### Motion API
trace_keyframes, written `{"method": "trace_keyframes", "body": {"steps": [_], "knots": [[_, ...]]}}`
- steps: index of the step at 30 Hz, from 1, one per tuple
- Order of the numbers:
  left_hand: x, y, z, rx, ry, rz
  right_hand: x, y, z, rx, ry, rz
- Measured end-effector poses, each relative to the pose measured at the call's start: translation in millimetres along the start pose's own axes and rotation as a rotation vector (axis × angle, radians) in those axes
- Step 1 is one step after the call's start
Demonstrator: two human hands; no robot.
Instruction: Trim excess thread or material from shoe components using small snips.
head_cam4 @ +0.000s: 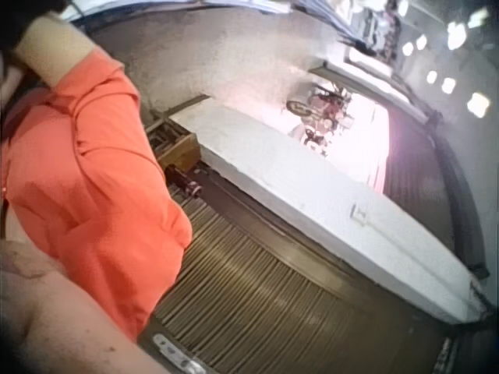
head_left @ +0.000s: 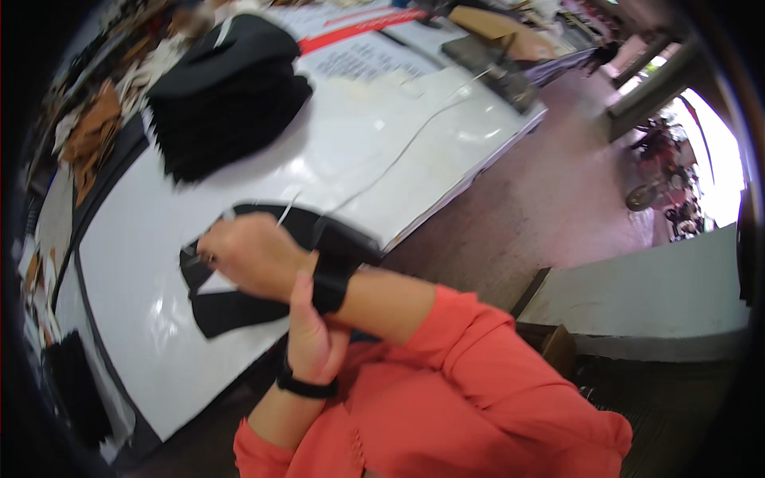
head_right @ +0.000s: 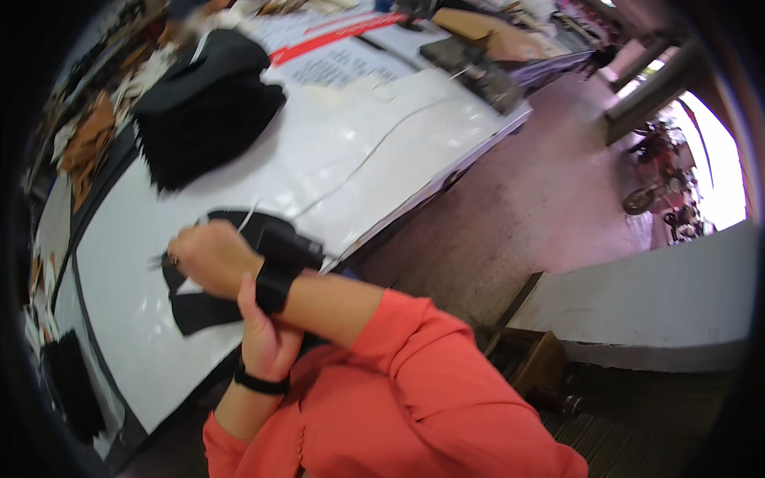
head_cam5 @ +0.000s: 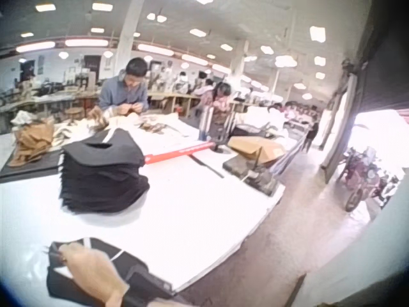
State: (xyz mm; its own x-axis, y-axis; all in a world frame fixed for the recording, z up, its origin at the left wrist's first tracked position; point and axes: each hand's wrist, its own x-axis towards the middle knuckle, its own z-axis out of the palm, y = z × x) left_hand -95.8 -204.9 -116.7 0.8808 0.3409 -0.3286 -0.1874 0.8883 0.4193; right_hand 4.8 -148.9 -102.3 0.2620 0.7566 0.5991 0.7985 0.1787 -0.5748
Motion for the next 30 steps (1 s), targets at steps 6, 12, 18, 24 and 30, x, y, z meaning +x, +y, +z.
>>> {"method": "trace_keyframes", "body": {"steps": [6,12,18,24,30], "knots": [[7.2,3.4,8.0,0.140,-0.112,0.075,14.6,-0.2,-17.2,0.284,-0.057,0.148],[-19.9,22.9,-22.6,0.371,-0.229,0.103,5.6,11.7,-20.5,0.077,-0.009,-0.037],[-64.0,69.4,-48.8,0.624,-0.031,0.131,-5.6,12.3,-31.8,-0.041,-0.164,-0.124],[-64.9,96.7,-55.0,1.347,0.442,0.745,-9.7,8.8,-49.7,0.443,-0.597,0.317],[-47.5,84.7,-45.0,1.535,0.339,0.932,-17.8,6.4,-52.8,0.671,-0.703,0.393]]}}
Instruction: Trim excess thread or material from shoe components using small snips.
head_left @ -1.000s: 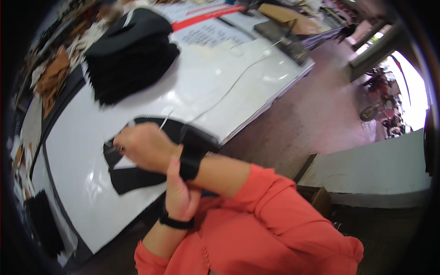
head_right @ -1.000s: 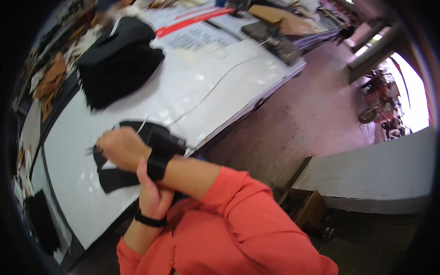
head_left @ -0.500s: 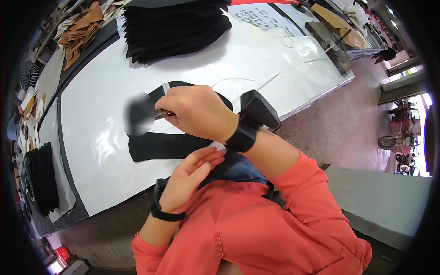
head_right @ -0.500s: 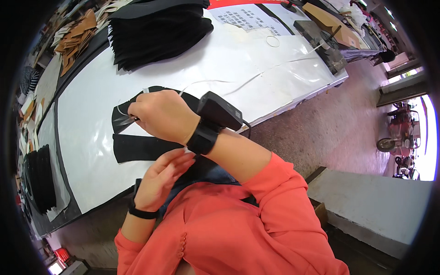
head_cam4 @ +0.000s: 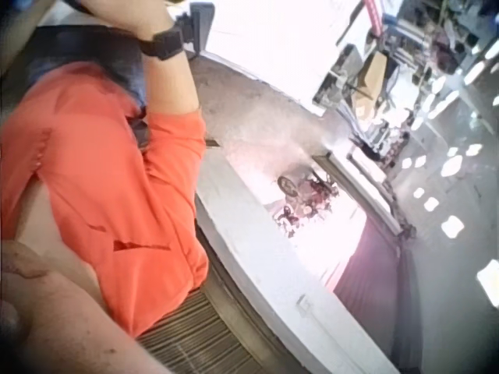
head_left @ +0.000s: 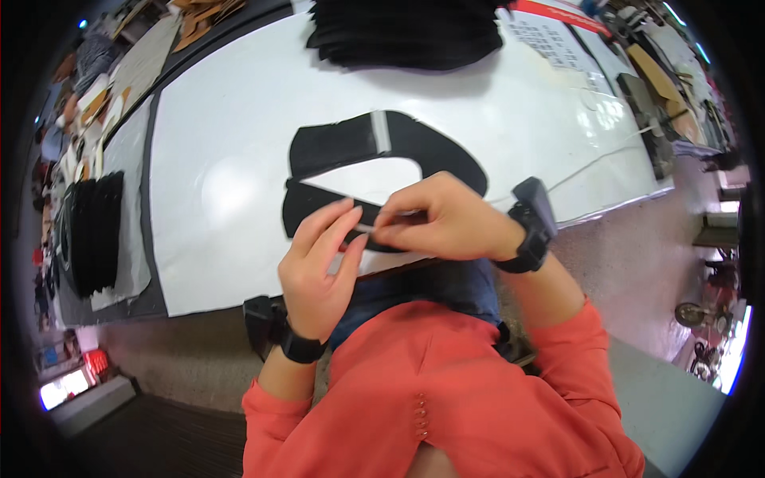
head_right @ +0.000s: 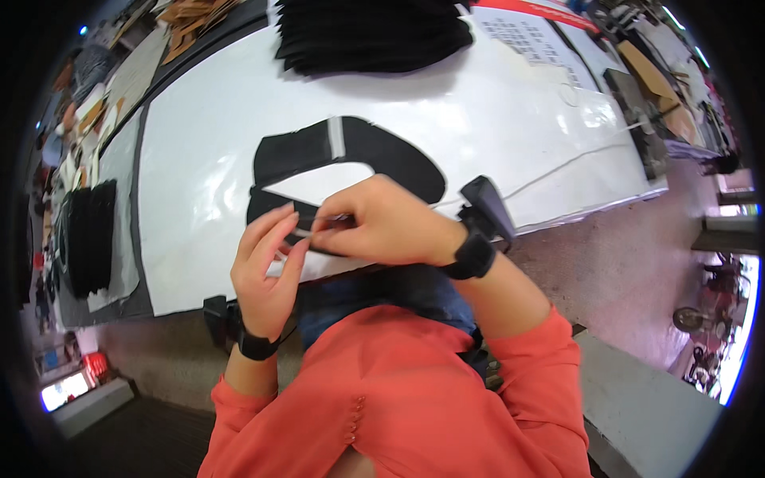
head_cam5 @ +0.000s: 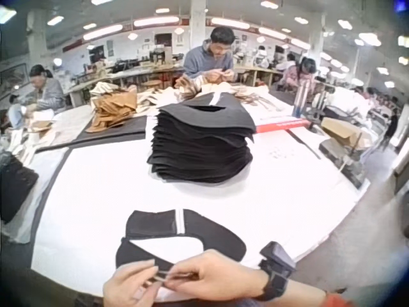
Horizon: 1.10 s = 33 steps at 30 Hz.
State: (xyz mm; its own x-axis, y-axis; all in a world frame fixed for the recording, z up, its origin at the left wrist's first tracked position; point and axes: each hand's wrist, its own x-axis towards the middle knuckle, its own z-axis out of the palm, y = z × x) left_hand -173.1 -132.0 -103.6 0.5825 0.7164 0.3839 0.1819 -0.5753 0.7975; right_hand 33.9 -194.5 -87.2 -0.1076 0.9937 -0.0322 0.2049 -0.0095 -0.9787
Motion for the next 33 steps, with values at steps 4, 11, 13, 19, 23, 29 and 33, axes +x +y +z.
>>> {"method": "trace_keyframes", "body": {"steps": [4,11,13,19,23,29,33], "knots": [[-8.5,-2.5,-6.8,0.120,0.022,0.020,2.4,-9.9,3.0,-0.079,-0.025,-0.080],[-37.1,-21.0,-33.0,0.216,-0.016,0.039,5.0,-16.6,14.6,-0.199,-0.080,-0.190],[-44.7,-30.7,-44.3,0.247,0.023,0.021,4.6,-17.1,27.8,-0.436,-0.039,-0.294],[-99.6,-113.1,-174.3,0.769,0.470,-0.184,-12.4,-29.9,45.6,-0.610,-0.097,-0.398],[-238.8,-195.5,-379.9,1.180,0.661,-0.553,-25.7,-43.7,26.7,-0.531,-0.232,-0.375],[-156.0,-90.5,-276.7,0.870,0.582,-0.499,-49.8,-46.1,-97.9,-0.361,0.110,-0.106],[-94.5,-58.1,-197.8,0.340,0.490,-0.312,-98.9,-45.1,-205.4,-0.675,0.709,0.047]]}}
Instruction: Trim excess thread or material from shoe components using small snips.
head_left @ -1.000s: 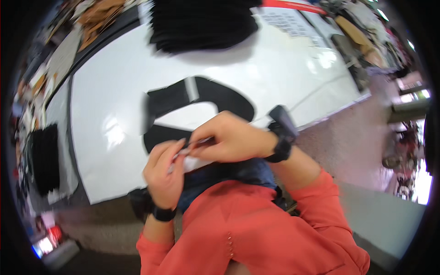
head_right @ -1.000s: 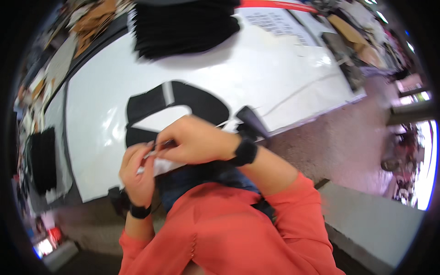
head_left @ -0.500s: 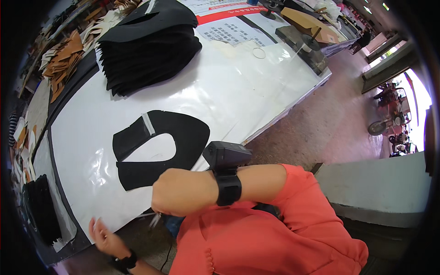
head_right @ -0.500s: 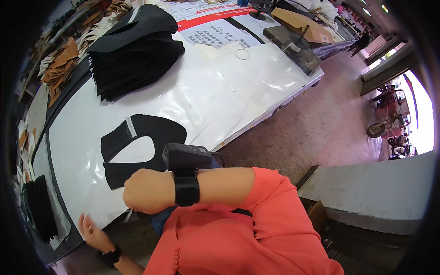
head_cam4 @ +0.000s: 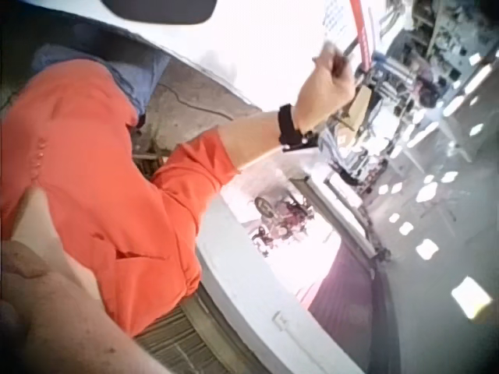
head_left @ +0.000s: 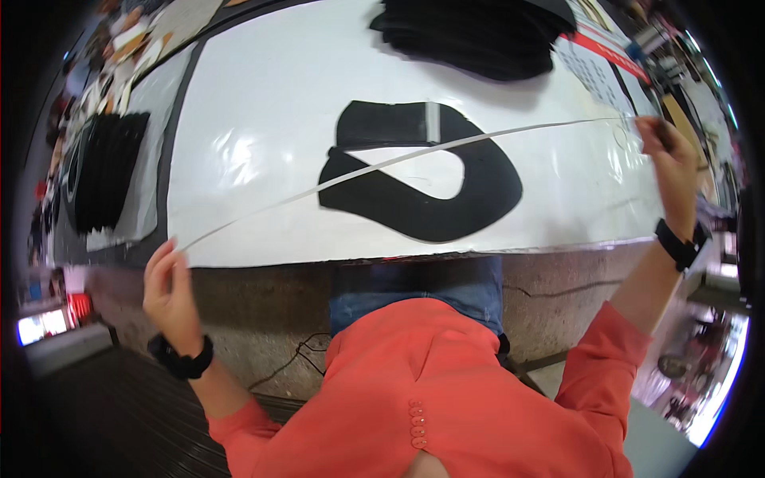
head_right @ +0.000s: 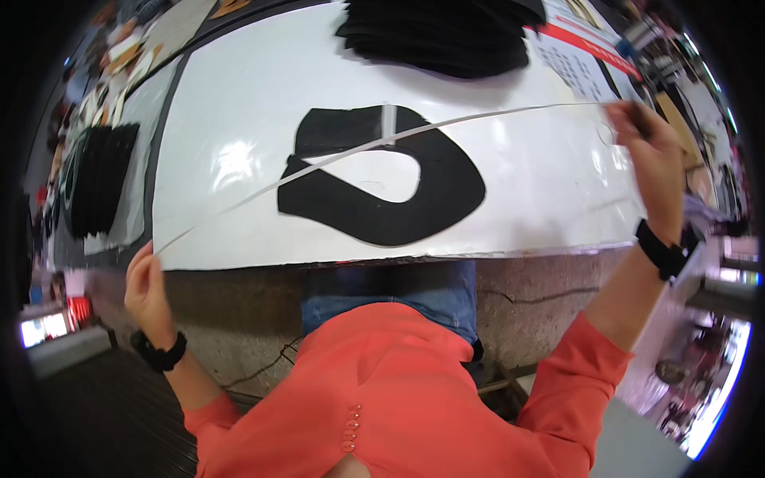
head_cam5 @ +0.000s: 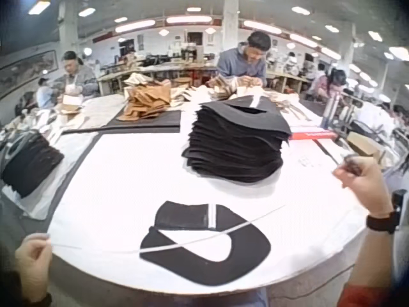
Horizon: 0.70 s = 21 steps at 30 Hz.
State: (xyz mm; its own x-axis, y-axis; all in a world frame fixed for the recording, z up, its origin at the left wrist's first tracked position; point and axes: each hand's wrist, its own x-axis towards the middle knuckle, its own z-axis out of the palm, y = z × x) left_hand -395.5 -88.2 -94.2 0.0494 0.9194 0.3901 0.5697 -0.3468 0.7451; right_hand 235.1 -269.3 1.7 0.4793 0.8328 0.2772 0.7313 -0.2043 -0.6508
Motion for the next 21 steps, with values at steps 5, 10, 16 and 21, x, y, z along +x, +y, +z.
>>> {"method": "trace_keyframes", "body": {"steps": [5,10,16,21], "knots": [[-15.9,96.2,97.1,-0.162,-0.367,0.237,34.6,27.0,-19.5,-0.121,0.466,0.055],[-34.2,124.0,145.7,-0.254,-0.399,0.178,29.0,-104.9,144.5,0.247,-0.330,-0.401],[-37.7,126.4,162.3,-0.238,-0.361,0.163,-14.9,-146.4,218.6,0.466,-1.044,-0.278],[-38.2,116.6,165.8,-0.215,-0.309,0.139,-12.9,-149.5,217.1,0.454,-1.201,0.088]]}}
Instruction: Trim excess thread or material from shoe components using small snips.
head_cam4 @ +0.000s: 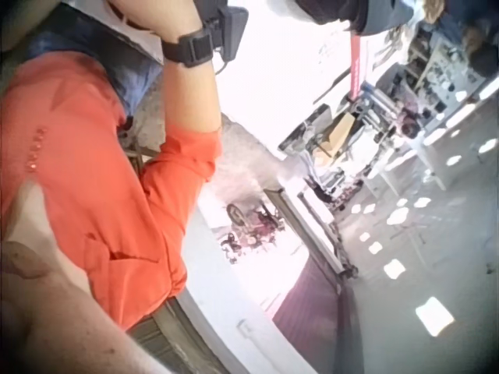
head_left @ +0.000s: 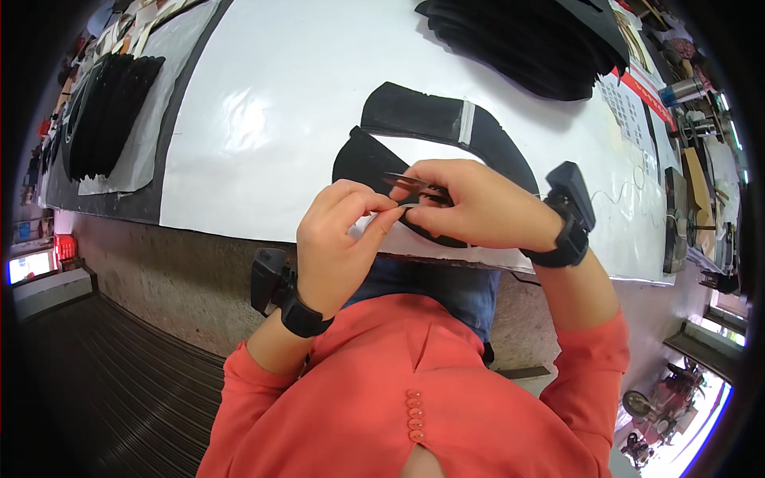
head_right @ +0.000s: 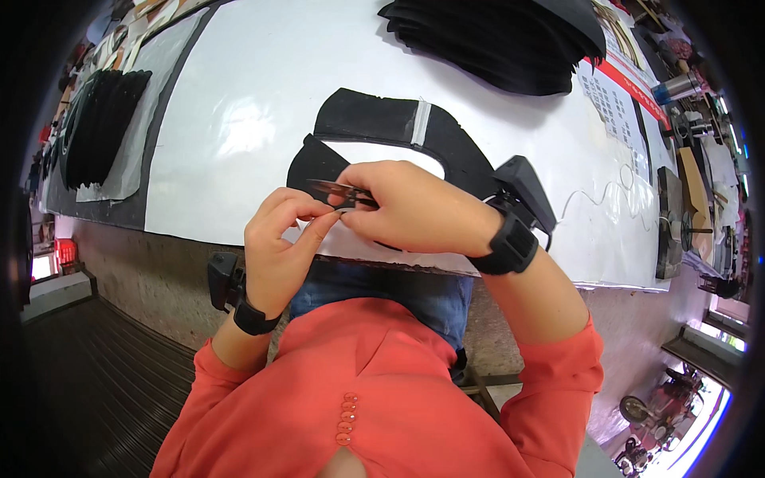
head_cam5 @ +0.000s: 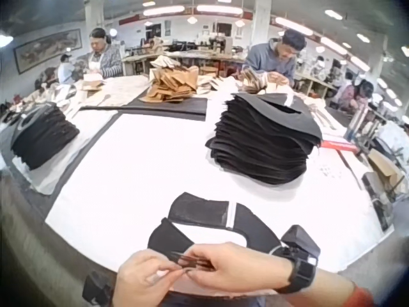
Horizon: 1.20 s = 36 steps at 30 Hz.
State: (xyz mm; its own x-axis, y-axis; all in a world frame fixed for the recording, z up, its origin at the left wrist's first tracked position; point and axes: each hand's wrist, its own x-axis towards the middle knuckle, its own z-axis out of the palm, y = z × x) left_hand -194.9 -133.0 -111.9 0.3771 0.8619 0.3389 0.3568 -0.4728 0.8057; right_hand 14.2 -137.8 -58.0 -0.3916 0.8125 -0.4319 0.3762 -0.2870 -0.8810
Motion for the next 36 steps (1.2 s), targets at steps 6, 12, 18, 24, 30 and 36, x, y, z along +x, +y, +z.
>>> {"method": "trace_keyframes", "body": {"steps": [6,12,18,24,30,36], "knots": [[0.4,-2.8,2.4,-0.100,-0.042,-0.095,3.8,6.5,-11.8,-0.234,0.169,-0.165],[-9.2,-17.4,0.1,0.228,-0.159,0.026,25.0,24.0,-75.2,-0.074,0.298,-0.014],[-21.8,-19.6,5.4,0.519,-0.307,0.110,38.9,38.2,-71.6,-0.016,0.393,0.043],[-27.3,-10.6,3.1,0.500,-0.425,0.105,40.1,25.4,-85.3,-0.321,0.537,-0.173],[-24.2,-7.3,10.3,0.471,-0.397,0.110,48.9,-7.6,-46.2,-0.118,0.277,-0.172],[-35.5,-29.0,-8.1,0.446,-0.260,0.139,49.6,5.3,-41.5,-0.391,0.188,-0.112]]}}
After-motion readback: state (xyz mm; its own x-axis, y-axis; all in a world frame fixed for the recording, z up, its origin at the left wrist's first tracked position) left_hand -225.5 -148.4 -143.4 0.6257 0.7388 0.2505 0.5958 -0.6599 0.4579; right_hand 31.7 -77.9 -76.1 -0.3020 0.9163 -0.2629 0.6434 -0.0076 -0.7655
